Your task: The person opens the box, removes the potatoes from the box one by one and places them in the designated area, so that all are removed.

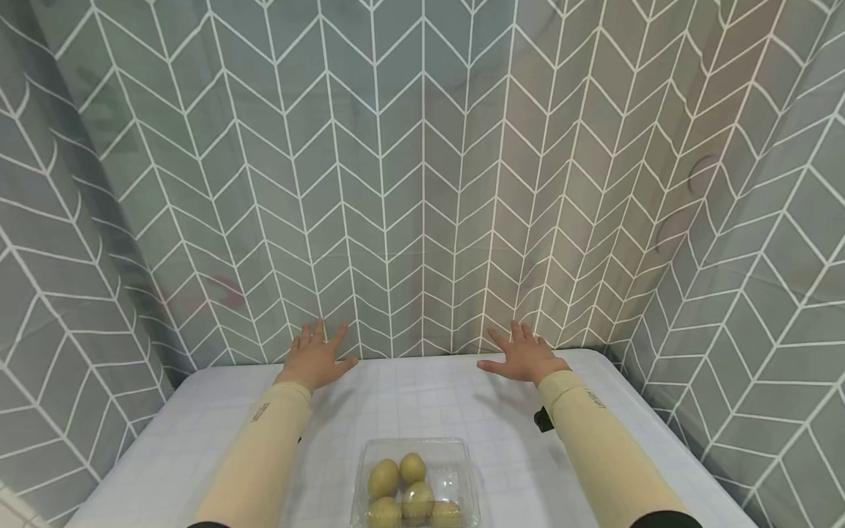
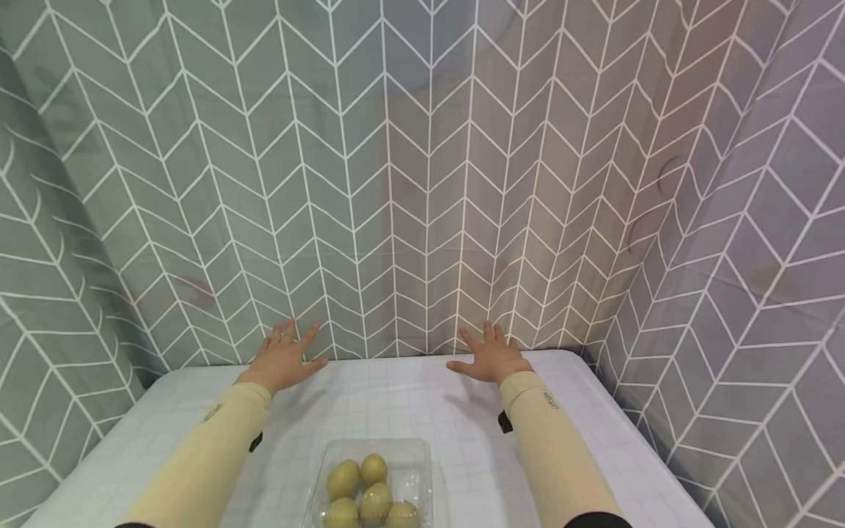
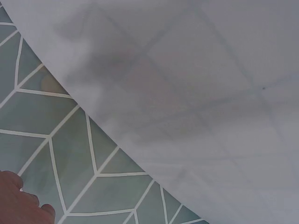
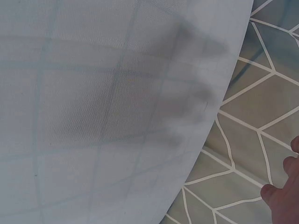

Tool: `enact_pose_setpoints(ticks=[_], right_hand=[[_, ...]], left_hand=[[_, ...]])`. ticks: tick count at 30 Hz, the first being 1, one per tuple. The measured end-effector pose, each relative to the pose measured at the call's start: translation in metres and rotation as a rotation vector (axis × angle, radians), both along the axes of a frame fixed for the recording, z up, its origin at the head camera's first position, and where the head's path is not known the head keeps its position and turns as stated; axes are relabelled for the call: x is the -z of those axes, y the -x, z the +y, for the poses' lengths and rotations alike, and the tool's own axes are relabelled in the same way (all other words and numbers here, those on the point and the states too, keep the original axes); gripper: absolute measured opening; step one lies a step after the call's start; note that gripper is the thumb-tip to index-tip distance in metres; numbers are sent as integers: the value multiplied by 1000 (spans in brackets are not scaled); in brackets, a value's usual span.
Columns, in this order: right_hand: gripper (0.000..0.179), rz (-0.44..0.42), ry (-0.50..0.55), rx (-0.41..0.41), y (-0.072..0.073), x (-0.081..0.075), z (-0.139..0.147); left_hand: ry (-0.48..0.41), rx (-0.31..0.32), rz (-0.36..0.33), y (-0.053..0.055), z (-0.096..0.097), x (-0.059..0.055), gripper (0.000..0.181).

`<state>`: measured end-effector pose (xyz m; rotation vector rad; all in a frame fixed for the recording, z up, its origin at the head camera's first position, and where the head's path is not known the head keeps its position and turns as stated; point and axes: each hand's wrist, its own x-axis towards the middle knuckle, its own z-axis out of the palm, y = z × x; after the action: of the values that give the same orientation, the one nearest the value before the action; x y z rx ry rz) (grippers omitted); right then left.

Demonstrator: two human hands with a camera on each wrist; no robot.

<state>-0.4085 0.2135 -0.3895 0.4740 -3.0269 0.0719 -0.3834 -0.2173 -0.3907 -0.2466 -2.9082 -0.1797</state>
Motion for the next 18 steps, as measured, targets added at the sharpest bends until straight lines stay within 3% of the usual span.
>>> enact_pose_setpoints(ticks=[7,12,18], right_hand=[[98,-13,38,-15,-3,-4,-4],[95,-8,86,-41,-4,-4,-1],[91,-18,151,-61,-9,-4,4]], left_hand=[[26,0,8,0,-3,1,82],[-17,12,-9,-3,-9,0,82],[-40,38,12,-5,-25,12,82]])
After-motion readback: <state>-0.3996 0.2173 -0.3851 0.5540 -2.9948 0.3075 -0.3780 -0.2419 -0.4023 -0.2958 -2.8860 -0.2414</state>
